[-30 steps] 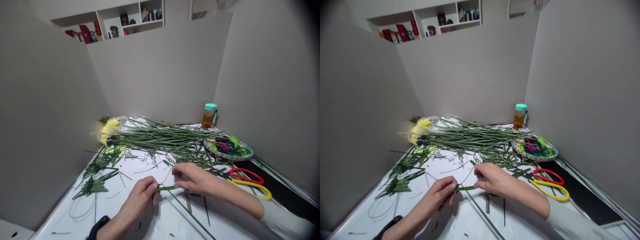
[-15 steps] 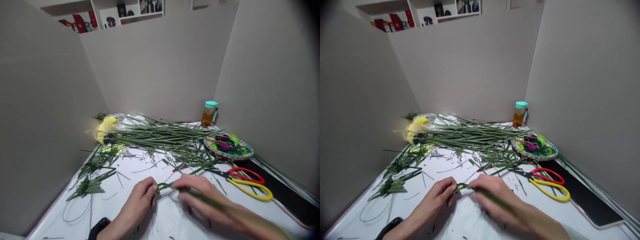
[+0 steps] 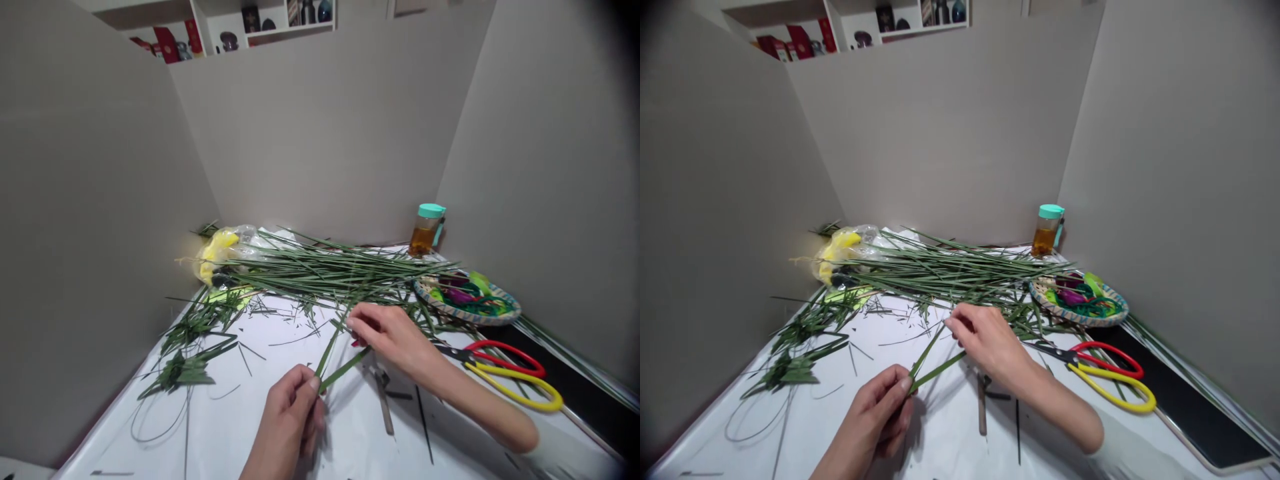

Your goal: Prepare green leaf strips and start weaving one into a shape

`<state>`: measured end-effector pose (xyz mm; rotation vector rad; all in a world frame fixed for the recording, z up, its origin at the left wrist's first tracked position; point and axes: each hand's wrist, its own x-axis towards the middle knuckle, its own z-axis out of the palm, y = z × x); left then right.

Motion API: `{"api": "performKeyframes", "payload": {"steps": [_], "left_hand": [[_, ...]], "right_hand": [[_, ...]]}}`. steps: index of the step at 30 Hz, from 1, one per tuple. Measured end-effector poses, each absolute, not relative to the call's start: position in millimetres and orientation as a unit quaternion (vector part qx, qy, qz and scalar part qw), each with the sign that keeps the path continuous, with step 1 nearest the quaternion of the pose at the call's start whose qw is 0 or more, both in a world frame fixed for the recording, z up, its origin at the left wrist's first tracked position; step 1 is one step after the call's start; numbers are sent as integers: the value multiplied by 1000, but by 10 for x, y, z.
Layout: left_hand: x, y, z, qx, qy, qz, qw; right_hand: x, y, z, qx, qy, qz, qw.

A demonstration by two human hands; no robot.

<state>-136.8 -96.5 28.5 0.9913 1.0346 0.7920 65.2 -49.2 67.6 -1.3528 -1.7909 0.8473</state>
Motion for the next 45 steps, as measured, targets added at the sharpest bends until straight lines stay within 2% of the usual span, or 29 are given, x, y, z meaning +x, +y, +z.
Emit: {"api": "performKeyframes", "payload": {"steps": [3, 7, 13, 18, 25, 33, 40, 45], "left_hand": [[-1359, -1008, 257, 427, 467, 367, 681], [-1293, -1053, 219, 430, 462, 375, 678], [-1215, -1102, 180, 438, 473, 390, 658], [-1169, -1160, 209, 424, 480, 406, 652], [-1156, -1196, 161, 405, 485, 409, 659], [-1182, -1186, 98, 423, 461, 427, 653], [-1156, -1197, 70, 424, 464, 428, 649], [-1140, -1210, 58, 427, 464, 424, 651]], "right_hand": [[628, -555, 644, -527, -708, 331, 333], [555, -518, 563, -502, -685, 420, 319], [499, -553, 541, -484, -563, 581, 334], [465, -608, 524, -460, -495, 636, 373], [454, -651, 506, -443, -482, 644, 396], [520, -703, 574, -421, -520, 660, 340], [528, -666, 584, -435, -594, 588, 335], [566, -658, 612, -454, -630, 517, 361]]}}
